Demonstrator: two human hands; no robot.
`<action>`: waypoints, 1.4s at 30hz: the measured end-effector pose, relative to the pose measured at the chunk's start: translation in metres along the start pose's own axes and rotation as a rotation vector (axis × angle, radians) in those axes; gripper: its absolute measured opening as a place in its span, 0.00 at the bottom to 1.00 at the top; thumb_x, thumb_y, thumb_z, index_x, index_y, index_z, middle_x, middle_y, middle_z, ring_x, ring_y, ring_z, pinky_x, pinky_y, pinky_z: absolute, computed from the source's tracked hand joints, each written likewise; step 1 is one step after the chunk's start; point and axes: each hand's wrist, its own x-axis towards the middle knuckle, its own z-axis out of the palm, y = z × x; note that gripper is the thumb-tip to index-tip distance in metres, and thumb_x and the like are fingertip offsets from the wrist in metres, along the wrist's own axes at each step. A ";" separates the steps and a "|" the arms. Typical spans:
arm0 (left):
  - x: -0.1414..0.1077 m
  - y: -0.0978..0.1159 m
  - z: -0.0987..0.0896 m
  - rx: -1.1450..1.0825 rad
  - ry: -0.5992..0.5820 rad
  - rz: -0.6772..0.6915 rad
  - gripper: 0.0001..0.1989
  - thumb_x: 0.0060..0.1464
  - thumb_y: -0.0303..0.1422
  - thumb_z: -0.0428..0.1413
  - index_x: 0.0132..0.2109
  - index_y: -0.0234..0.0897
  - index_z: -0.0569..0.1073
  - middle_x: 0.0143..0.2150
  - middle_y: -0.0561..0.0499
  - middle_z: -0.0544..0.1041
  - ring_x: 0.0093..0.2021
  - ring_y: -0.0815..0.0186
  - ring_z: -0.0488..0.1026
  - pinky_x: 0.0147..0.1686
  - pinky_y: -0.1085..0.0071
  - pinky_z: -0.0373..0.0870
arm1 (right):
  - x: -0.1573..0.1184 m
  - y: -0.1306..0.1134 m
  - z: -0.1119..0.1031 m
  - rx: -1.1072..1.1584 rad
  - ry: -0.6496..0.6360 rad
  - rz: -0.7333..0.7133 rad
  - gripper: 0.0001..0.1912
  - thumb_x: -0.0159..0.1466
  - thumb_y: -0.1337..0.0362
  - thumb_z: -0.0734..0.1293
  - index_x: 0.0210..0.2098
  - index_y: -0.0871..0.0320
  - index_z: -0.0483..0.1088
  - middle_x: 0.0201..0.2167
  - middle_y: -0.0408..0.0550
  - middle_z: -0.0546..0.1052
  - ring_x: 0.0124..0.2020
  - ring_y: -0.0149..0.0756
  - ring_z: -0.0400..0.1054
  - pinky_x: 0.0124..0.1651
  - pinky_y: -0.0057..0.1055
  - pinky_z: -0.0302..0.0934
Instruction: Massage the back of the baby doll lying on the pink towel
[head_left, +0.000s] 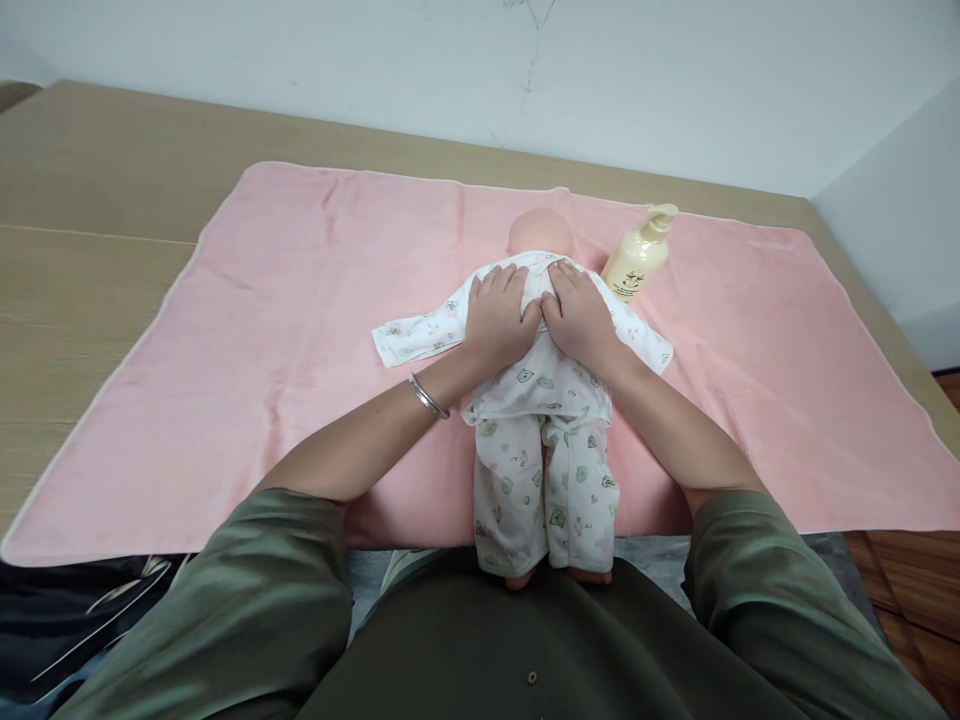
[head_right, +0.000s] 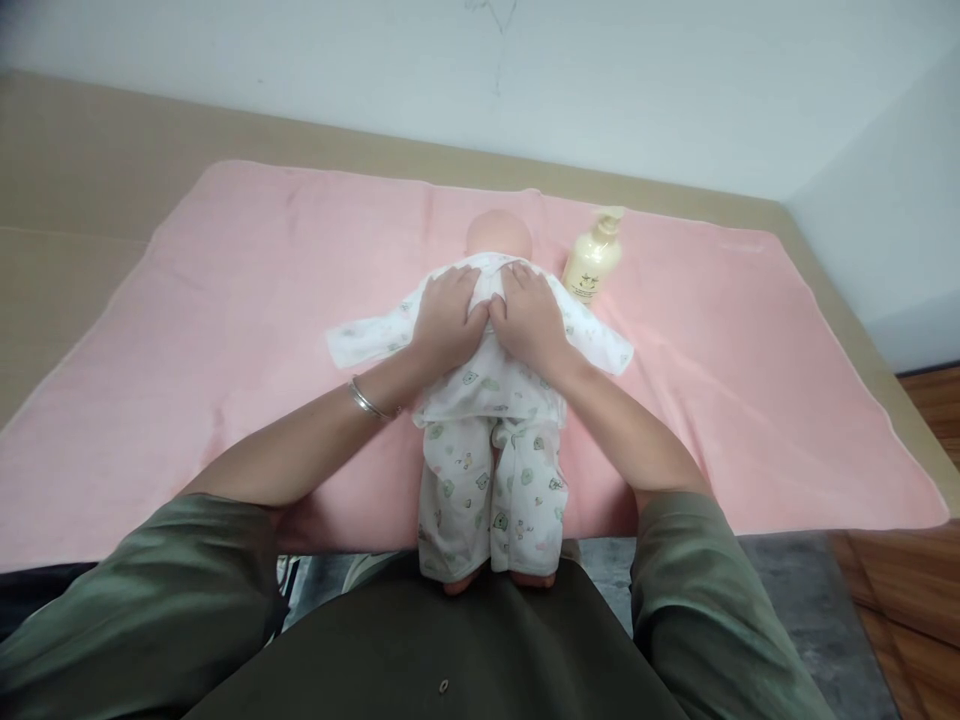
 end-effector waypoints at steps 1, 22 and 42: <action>0.000 0.000 0.000 -0.002 0.004 0.002 0.24 0.63 0.35 0.45 0.63 0.32 0.65 0.67 0.39 0.67 0.69 0.48 0.61 0.70 0.46 0.54 | -0.001 -0.001 0.000 0.002 0.001 0.000 0.29 0.68 0.66 0.51 0.64 0.75 0.61 0.66 0.65 0.65 0.69 0.50 0.56 0.72 0.50 0.48; 0.005 0.001 -0.011 -0.005 -0.101 0.021 0.24 0.62 0.33 0.42 0.60 0.32 0.67 0.65 0.38 0.68 0.67 0.48 0.62 0.69 0.46 0.56 | -0.029 -0.027 -0.019 -0.079 -0.042 -0.064 0.23 0.68 0.69 0.53 0.55 0.72 0.70 0.60 0.65 0.72 0.66 0.55 0.61 0.71 0.53 0.53; -0.009 0.012 -0.017 0.076 -0.041 0.041 0.25 0.65 0.34 0.39 0.61 0.24 0.67 0.65 0.32 0.68 0.67 0.46 0.64 0.67 0.48 0.60 | -0.017 -0.020 -0.019 -0.042 -0.087 -0.049 0.26 0.68 0.69 0.51 0.59 0.76 0.66 0.62 0.67 0.68 0.68 0.52 0.58 0.73 0.49 0.49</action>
